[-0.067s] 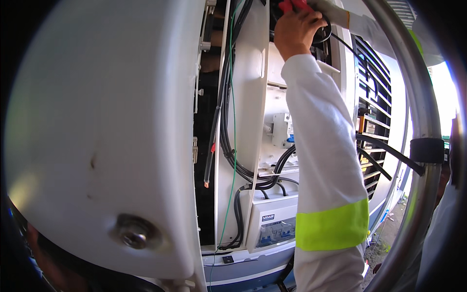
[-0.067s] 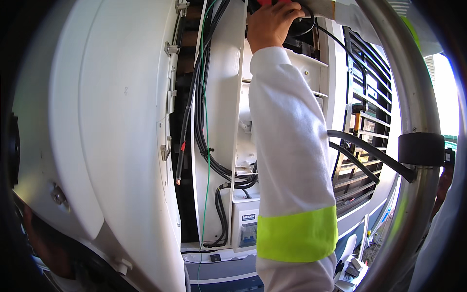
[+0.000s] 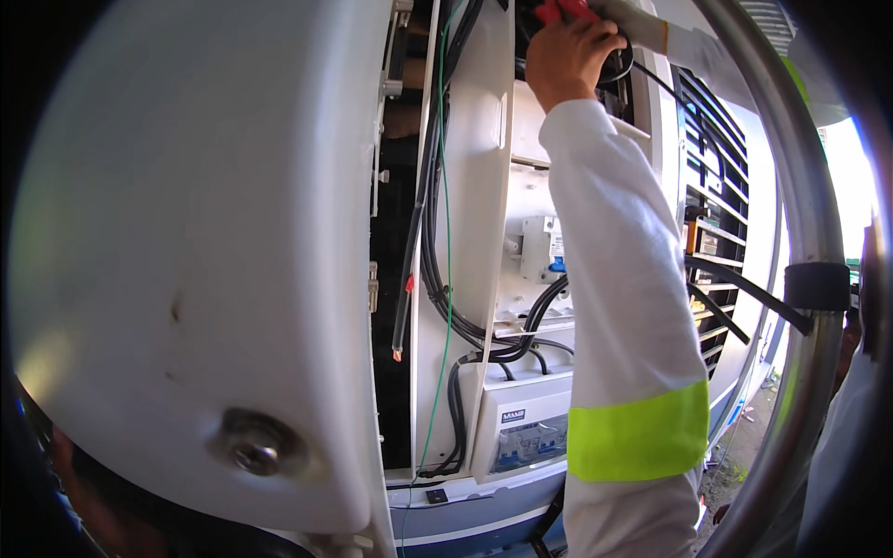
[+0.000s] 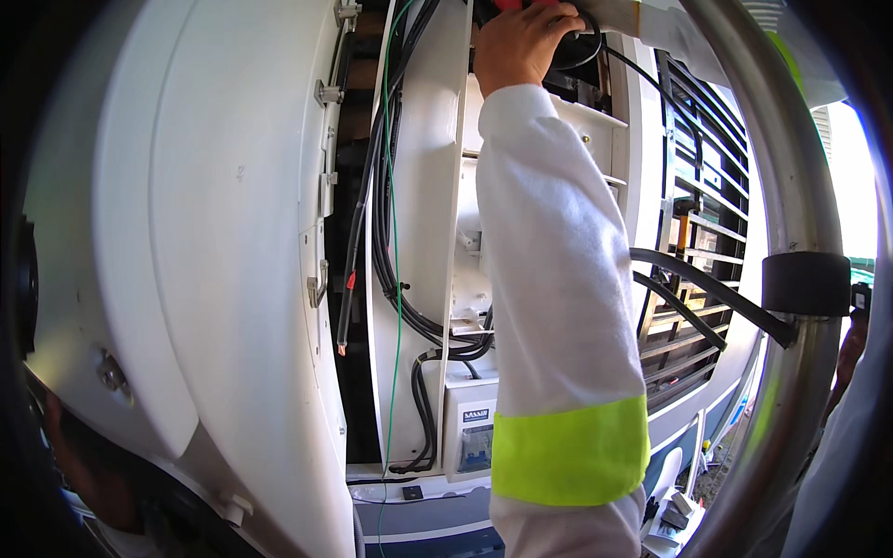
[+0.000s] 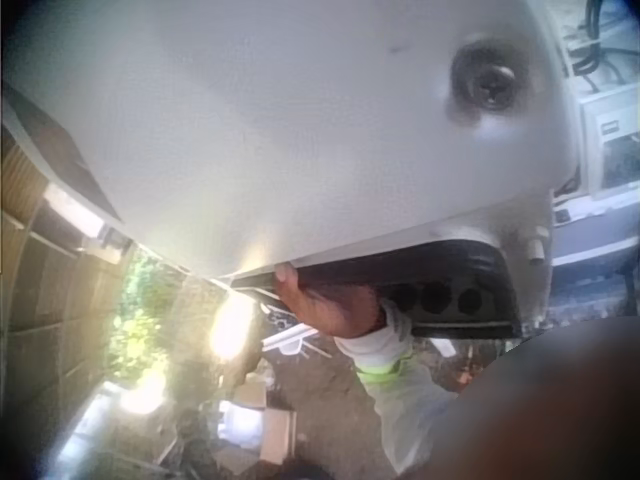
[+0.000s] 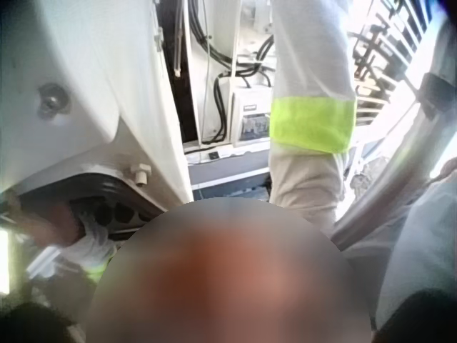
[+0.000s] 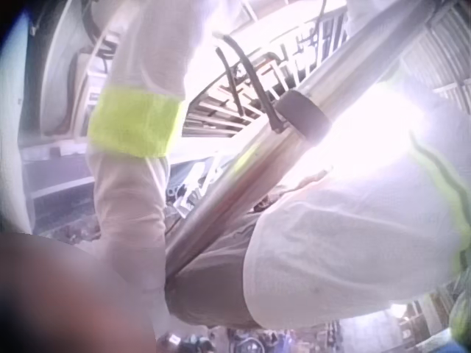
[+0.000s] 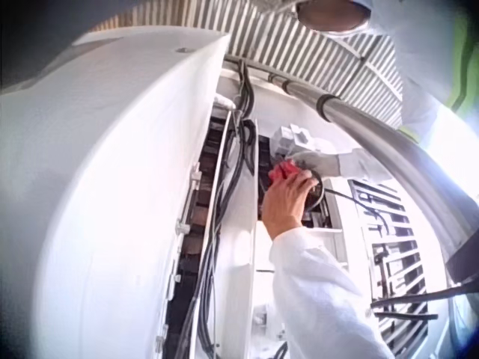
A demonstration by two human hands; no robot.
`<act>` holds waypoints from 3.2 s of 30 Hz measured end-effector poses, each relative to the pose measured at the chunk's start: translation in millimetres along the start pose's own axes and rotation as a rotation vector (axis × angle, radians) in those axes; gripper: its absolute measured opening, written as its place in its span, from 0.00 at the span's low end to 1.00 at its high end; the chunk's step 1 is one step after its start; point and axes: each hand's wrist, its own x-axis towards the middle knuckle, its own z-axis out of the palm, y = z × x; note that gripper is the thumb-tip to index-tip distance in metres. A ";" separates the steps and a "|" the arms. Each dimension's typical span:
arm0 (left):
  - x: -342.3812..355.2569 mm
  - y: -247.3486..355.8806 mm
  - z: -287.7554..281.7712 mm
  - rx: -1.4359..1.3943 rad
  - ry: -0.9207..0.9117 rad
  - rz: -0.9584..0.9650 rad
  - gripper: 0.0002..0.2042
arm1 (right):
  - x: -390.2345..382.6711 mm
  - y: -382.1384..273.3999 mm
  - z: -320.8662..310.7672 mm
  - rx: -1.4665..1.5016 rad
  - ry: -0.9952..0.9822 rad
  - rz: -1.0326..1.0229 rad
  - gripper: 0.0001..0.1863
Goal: The person opens an electrical panel on a large machine and uses red-handled pliers to strip and adjust wires inside. They repeatedly reach into the panel, manipulate cables, and reposition components while standing in an outdoor workshop area.
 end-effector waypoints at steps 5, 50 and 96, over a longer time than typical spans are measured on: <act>0.1 -3.4 -2.5 0.069 0.013 0.027 0.26 | 3.2 -9.0 -1.0 -0.242 -0.258 0.095 0.24; 23.4 39.6 23.7 -1.110 -0.101 -0.501 0.22 | 25.3 29.7 -3.2 2.067 -0.446 1.098 0.14; -9.2 -2.0 7.8 -0.089 0.160 -0.074 0.21 | 38.1 43.3 1.4 1.598 -0.659 1.031 0.14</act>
